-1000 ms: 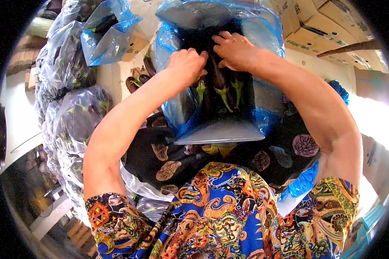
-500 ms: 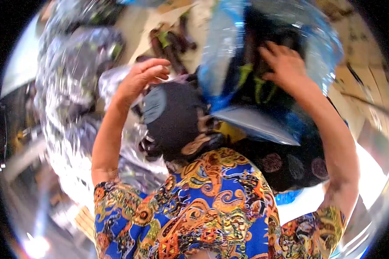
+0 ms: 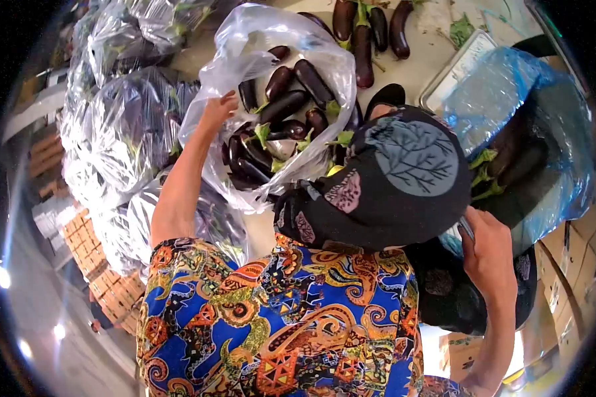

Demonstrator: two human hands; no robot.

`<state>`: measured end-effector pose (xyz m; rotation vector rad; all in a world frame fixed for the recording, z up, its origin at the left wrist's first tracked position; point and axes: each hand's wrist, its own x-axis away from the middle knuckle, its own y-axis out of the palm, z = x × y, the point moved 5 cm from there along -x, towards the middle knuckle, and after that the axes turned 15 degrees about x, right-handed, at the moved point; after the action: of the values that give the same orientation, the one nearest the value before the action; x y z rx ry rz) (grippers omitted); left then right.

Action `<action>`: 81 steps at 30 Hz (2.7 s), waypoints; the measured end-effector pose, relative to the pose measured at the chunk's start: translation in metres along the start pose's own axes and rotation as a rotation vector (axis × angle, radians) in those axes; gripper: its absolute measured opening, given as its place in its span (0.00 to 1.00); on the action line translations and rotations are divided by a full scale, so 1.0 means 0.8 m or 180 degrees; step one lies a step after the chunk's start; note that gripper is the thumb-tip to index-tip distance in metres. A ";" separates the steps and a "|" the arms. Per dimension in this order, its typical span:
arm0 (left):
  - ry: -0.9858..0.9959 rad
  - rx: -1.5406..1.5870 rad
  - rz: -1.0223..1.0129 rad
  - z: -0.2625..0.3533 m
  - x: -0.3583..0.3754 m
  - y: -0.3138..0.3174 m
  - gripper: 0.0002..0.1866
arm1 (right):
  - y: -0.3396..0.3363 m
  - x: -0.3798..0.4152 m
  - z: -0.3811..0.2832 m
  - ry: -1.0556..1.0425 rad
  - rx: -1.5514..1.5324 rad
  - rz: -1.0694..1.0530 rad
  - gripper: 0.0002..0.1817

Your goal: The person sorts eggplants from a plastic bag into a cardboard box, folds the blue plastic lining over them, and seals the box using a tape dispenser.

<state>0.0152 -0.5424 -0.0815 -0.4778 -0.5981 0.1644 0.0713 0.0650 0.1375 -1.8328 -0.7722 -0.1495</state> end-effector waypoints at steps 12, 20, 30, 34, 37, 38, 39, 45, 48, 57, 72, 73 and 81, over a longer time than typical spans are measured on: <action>0.2283 -0.1252 -0.0447 0.039 0.164 0.225 0.25 | -0.001 0.013 -0.001 -0.0044 0.0241 -0.0064 0.24; 0.1279 0.0062 -0.1548 -0.141 0.234 0.327 0.16 | 0.027 0.050 0.056 0.0466 0.0555 -0.0046 0.22; -0.0123 -0.1179 -0.0245 -0.056 0.148 0.284 0.31 | 0.017 0.088 0.104 0.0538 0.0886 -0.0172 0.22; -0.0006 -0.0532 -0.0536 -0.044 0.123 0.256 0.34 | 0.019 0.093 0.094 0.0667 0.0804 -0.0170 0.22; -0.0113 -0.0596 0.0231 -0.071 0.080 0.216 0.33 | 0.020 0.095 0.094 0.0795 0.0813 -0.0200 0.21; 0.0089 -0.0659 0.0937 -0.069 0.078 0.199 0.32 | 0.019 0.093 0.094 0.0815 0.0837 -0.0263 0.21; 0.0000 -0.0060 0.1075 -0.056 0.078 0.185 0.31 | 0.018 0.092 0.094 0.0805 0.0796 -0.0302 0.21; 0.0918 -0.0075 0.2426 -0.011 0.078 0.175 0.28 | 0.017 0.096 0.095 0.0925 0.0718 -0.0207 0.23; 0.1521 -0.0204 0.1502 0.019 0.101 0.243 0.26 | 0.023 0.100 0.106 0.0874 0.0690 -0.0109 0.24; -0.0180 0.0499 0.0636 0.013 0.061 0.304 0.31 | 0.023 0.082 0.083 0.0625 0.0765 0.0037 0.21; 0.0241 0.5333 -0.1045 0.107 0.059 0.163 0.30 | 0.022 0.066 0.061 0.0510 0.0551 0.0178 0.16; 0.0322 0.5330 -0.0943 0.111 0.055 0.161 0.31 | 0.021 0.064 0.059 0.0489 0.0493 0.0077 0.17; 0.0583 0.3308 -0.0443 0.175 0.016 0.105 0.23 | 0.031 0.078 0.084 0.0701 0.0643 0.0103 0.22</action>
<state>-0.0563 -0.4114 -0.0140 0.5499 -0.2981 0.2687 0.1168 0.1458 0.1189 -1.6054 -0.5812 -0.2395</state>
